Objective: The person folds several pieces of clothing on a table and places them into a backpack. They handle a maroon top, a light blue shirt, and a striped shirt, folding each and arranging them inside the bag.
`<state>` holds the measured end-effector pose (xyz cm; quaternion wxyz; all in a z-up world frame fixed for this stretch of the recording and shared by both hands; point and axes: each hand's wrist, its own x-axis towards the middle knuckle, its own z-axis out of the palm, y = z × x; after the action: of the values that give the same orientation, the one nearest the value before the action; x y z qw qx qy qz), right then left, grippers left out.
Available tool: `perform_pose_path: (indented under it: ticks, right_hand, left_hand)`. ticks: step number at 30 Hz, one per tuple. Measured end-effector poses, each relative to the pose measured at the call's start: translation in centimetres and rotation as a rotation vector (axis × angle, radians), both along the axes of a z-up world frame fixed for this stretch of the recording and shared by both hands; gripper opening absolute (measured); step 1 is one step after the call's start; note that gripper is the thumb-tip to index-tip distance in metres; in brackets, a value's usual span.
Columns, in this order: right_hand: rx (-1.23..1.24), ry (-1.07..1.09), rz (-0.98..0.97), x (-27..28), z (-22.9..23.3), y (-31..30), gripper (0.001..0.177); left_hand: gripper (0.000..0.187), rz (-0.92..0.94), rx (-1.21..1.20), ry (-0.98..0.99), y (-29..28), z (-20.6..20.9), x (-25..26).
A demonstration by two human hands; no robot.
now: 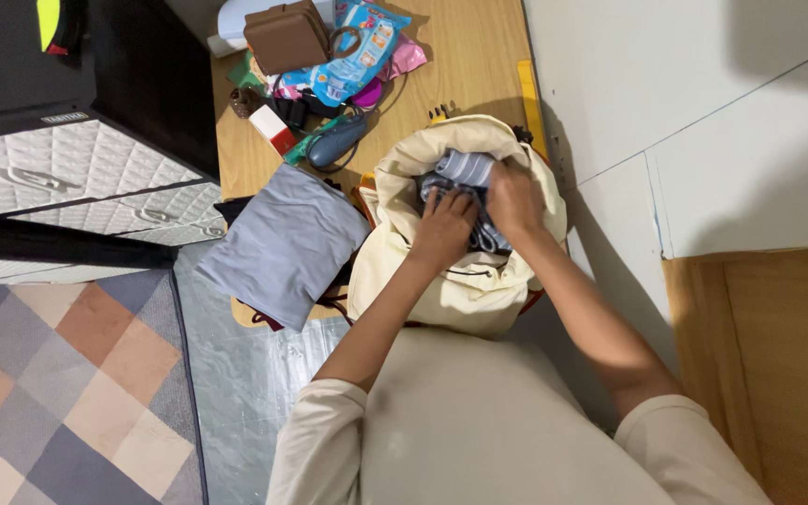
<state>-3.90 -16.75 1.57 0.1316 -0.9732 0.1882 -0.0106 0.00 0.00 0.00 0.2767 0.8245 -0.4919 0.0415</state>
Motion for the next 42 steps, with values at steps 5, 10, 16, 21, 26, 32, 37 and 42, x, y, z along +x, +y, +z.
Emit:
perform_pose_path:
  ticks: [5, 10, 16, 21, 26, 32, 37, 42]
  right_hand:
    - [0.062, 0.121, 0.181, 0.2, -5.0, -2.5, 0.056]
    - [-0.219, 0.336, 0.276, 2.2, -9.5, -4.6, 0.112]
    - [0.301, 0.067, -0.091, 2.2, -7.4, -3.2, 0.091]
    - [0.192, 0.032, 0.034, 2.5, -5.4, -0.1, 0.137]
    - [0.123, 0.467, 0.060, 4.1, -7.4, -0.9, 0.137]
    - [0.143, 0.629, 0.061, 5.1, -10.0, -1.6, 0.124]
    - [0.317, 0.609, 0.004, 4.8, -7.2, -1.9, 0.122]
    - [0.385, 0.685, 0.242, 3.9, -4.1, -4.9, 0.132]
  left_hand:
    - [0.043, -0.081, 0.668, 0.249, -1.3, -1.0, -0.1]
    - [0.038, -0.005, 0.724, 0.343, -1.7, -3.1, 0.0]
    - [0.016, 0.265, 0.033, -0.065, 0.7, -2.3, 3.5]
    - [0.033, 0.380, 0.063, -0.077, 1.1, 1.0, 7.1]
    - [0.050, 0.183, 0.072, 0.109, 0.6, 1.7, 8.7]
    - [0.029, 0.183, -0.038, 0.132, 1.3, 2.1, 10.1]
    - [0.040, 0.322, -0.058, 0.120, 2.5, 3.6, 8.7]
    - [0.037, 0.575, -0.126, 0.042, 3.5, 5.1, 4.0]
